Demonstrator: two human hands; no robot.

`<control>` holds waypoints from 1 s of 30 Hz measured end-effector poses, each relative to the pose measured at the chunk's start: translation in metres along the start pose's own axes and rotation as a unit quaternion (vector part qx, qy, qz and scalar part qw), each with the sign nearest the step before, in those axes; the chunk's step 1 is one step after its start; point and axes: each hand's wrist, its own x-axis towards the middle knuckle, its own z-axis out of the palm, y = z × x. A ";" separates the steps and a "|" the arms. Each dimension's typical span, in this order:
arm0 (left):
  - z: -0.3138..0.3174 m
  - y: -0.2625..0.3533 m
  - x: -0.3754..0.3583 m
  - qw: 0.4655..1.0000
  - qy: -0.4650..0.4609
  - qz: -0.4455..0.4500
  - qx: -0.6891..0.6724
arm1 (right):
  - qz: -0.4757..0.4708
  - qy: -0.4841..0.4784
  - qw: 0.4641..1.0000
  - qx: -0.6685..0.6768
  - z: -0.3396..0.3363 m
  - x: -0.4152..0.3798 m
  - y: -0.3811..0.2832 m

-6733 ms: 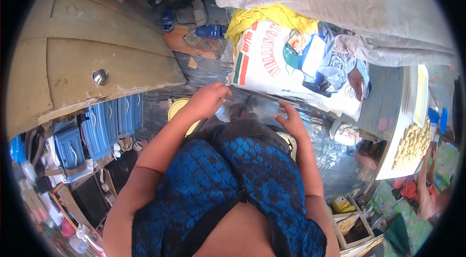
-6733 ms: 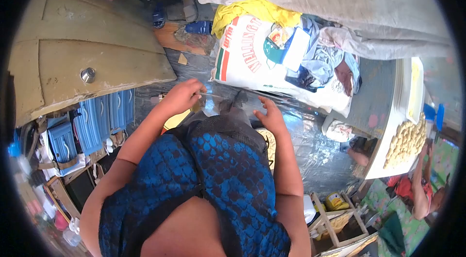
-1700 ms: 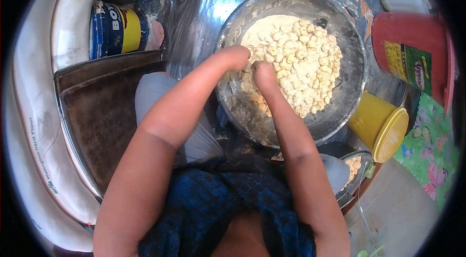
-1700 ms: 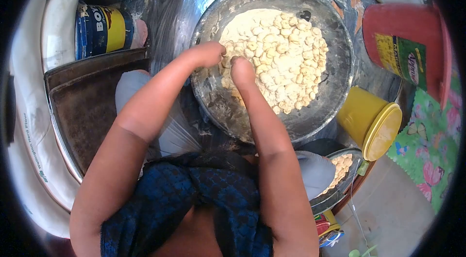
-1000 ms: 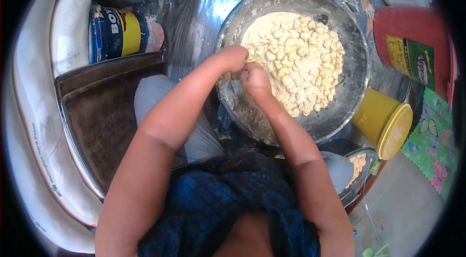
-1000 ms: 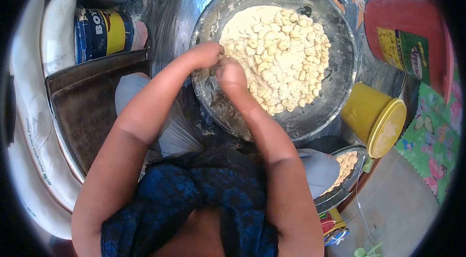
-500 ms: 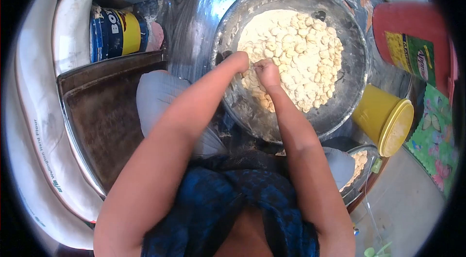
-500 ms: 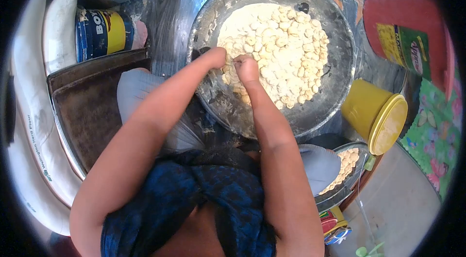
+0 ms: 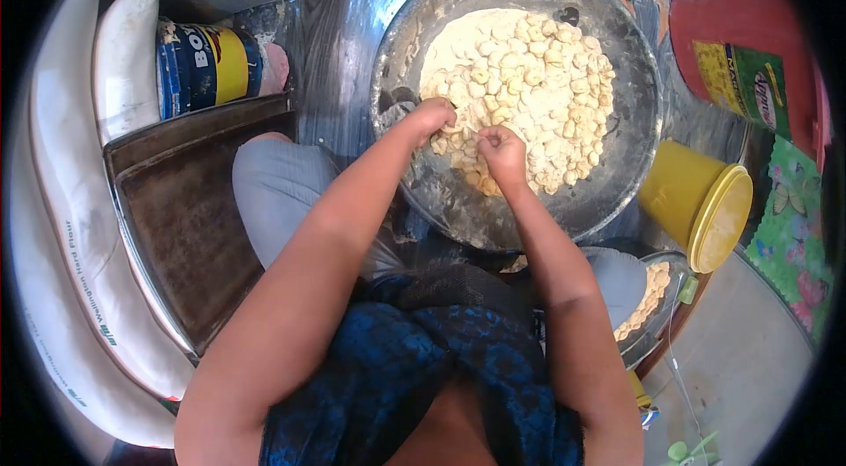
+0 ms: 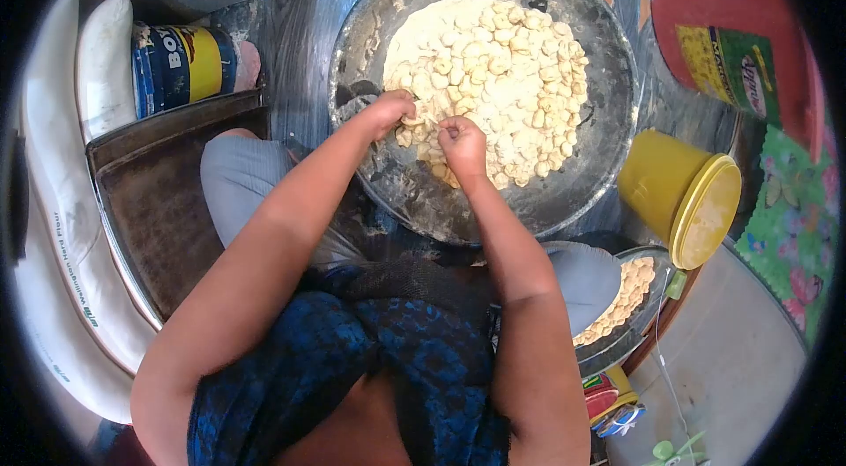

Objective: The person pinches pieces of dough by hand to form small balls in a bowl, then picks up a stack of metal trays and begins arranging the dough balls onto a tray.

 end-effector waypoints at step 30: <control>-0.012 0.010 -0.003 0.922 0.020 0.041 0.384 | -0.249 -0.135 0.916 -0.284 0.017 -0.033 -0.008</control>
